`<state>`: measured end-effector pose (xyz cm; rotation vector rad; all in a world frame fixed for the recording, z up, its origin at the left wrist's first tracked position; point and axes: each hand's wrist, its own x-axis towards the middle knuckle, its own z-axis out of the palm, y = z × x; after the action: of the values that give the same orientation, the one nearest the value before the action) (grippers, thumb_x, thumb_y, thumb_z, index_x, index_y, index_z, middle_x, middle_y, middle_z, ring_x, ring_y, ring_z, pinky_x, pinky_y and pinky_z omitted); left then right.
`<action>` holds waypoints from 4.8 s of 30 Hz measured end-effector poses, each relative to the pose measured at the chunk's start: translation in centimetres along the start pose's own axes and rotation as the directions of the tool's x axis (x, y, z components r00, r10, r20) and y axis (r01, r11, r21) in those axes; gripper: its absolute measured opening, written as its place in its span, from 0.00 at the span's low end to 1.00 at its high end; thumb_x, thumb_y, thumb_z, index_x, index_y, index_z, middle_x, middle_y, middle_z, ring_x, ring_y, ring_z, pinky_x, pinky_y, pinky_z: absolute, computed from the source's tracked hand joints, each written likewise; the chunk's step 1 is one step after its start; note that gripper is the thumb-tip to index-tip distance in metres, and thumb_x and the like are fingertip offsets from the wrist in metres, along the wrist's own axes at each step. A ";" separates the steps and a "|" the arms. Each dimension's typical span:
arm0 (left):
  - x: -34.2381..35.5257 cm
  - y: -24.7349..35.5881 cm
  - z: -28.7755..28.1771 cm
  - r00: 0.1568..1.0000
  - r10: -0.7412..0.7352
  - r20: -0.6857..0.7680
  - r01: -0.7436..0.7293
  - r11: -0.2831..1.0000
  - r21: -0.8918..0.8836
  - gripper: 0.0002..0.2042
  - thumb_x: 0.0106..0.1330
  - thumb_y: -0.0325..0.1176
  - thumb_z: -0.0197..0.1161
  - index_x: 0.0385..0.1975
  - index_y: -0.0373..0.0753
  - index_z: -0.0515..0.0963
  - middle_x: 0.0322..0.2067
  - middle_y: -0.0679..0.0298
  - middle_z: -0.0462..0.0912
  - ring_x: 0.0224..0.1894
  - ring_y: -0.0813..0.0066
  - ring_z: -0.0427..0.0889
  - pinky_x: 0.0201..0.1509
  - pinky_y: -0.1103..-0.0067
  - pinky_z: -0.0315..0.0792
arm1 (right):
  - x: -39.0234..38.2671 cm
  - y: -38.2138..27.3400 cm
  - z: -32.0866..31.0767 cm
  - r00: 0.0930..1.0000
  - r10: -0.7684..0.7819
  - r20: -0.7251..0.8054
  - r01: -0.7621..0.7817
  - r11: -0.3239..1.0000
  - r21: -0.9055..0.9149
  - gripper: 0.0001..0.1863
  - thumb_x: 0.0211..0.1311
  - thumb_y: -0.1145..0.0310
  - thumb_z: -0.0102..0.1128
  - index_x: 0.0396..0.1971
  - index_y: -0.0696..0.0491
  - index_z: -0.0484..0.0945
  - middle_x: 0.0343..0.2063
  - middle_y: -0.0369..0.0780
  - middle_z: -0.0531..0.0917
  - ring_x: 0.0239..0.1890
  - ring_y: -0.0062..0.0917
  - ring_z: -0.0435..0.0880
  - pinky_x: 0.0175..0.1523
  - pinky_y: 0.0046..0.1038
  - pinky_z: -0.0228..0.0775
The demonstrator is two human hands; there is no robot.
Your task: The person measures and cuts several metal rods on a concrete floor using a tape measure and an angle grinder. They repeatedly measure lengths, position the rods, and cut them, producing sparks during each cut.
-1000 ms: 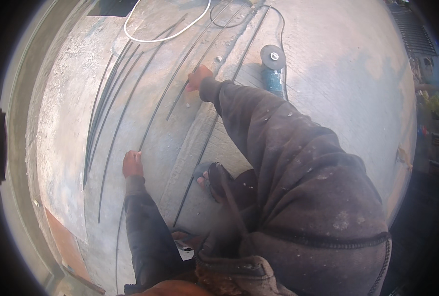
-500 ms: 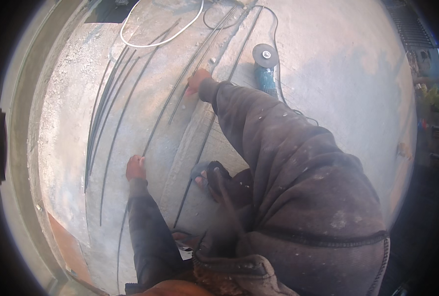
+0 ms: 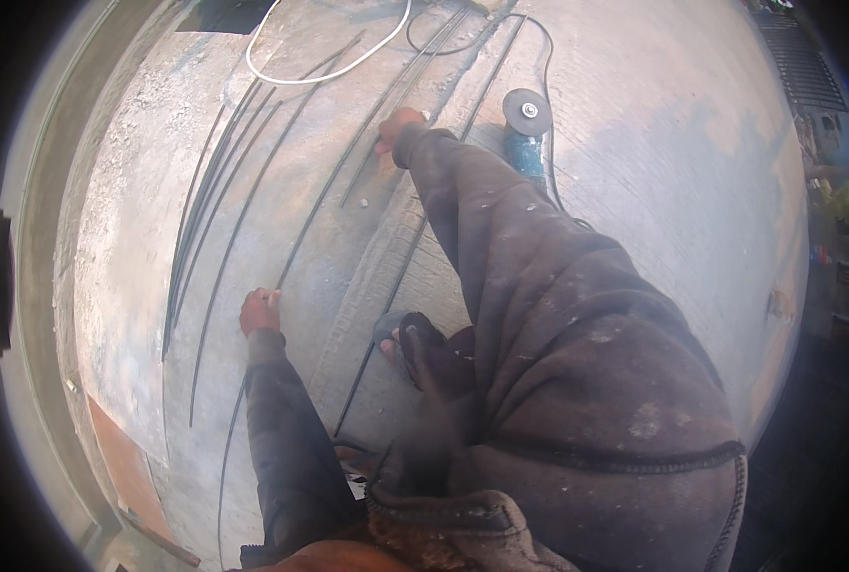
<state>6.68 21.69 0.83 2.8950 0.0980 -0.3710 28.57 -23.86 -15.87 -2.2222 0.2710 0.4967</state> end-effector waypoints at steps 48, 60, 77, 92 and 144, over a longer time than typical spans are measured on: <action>1.6 4.6 2.1 0.996 0.084 -0.024 -0.086 0.983 -0.160 0.09 0.62 0.38 0.64 0.28 0.40 0.81 0.31 0.59 0.80 0.38 0.58 0.79 0.42 0.66 0.73 | -4.9 -3.4 -8.1 0.977 0.120 -0.176 -0.164 0.951 -0.262 0.09 0.63 0.68 0.55 0.36 0.45 0.85 0.35 0.30 0.87 0.38 0.28 0.87 0.39 0.33 0.79; 0.1 -0.1 1.1 0.998 -0.026 -0.054 0.018 0.988 -0.151 0.10 0.60 0.43 0.67 0.32 0.44 0.82 0.35 0.59 0.79 0.43 0.59 0.79 0.45 0.67 0.73 | -29.9 -1.7 -14.0 0.558 -0.144 -0.817 -0.246 0.911 -0.330 0.33 0.51 0.51 0.71 0.47 0.62 0.70 0.43 0.49 0.76 0.47 0.40 0.77 0.51 0.39 0.69; -7.4 18.1 1.6 0.939 0.340 0.059 -0.137 0.526 -0.840 0.22 0.60 0.43 0.67 0.48 0.37 0.74 0.42 0.57 0.81 0.45 0.59 0.80 0.48 0.68 0.74 | -29.5 0.4 -13.9 0.739 0.582 -0.339 -0.510 0.813 0.283 0.23 0.44 0.64 0.73 0.41 0.59 0.78 0.33 0.40 0.83 0.32 0.29 0.83 0.38 0.31 0.75; -13.1 28.8 3.4 0.887 0.459 -0.038 -0.132 0.175 -0.976 0.56 0.55 0.38 0.69 0.67 0.26 0.26 0.63 0.28 0.51 0.64 0.40 0.63 0.65 0.63 0.63 | -31.9 -13.0 -8.6 0.905 0.110 0.412 -0.380 0.644 0.664 0.28 0.53 0.61 0.66 0.53 0.57 0.71 0.36 0.39 0.79 0.36 0.24 0.81 0.45 0.28 0.75; 0.3 4.7 3.3 0.967 -0.082 -0.240 0.006 0.953 -0.303 0.04 0.59 0.32 0.62 0.30 0.46 0.83 0.32 0.62 0.79 0.41 0.63 0.78 0.44 0.68 0.75 | -22.2 -17.3 -0.6 0.989 0.055 0.134 -0.007 0.942 -0.337 0.32 0.42 0.53 0.70 0.47 0.58 0.78 0.42 0.48 0.84 0.45 0.37 0.83 0.52 0.33 0.73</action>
<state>6.63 16.39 -1.41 2.6238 0.2387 0.0072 14.93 -12.68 6.05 -2.5000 0.1547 0.7628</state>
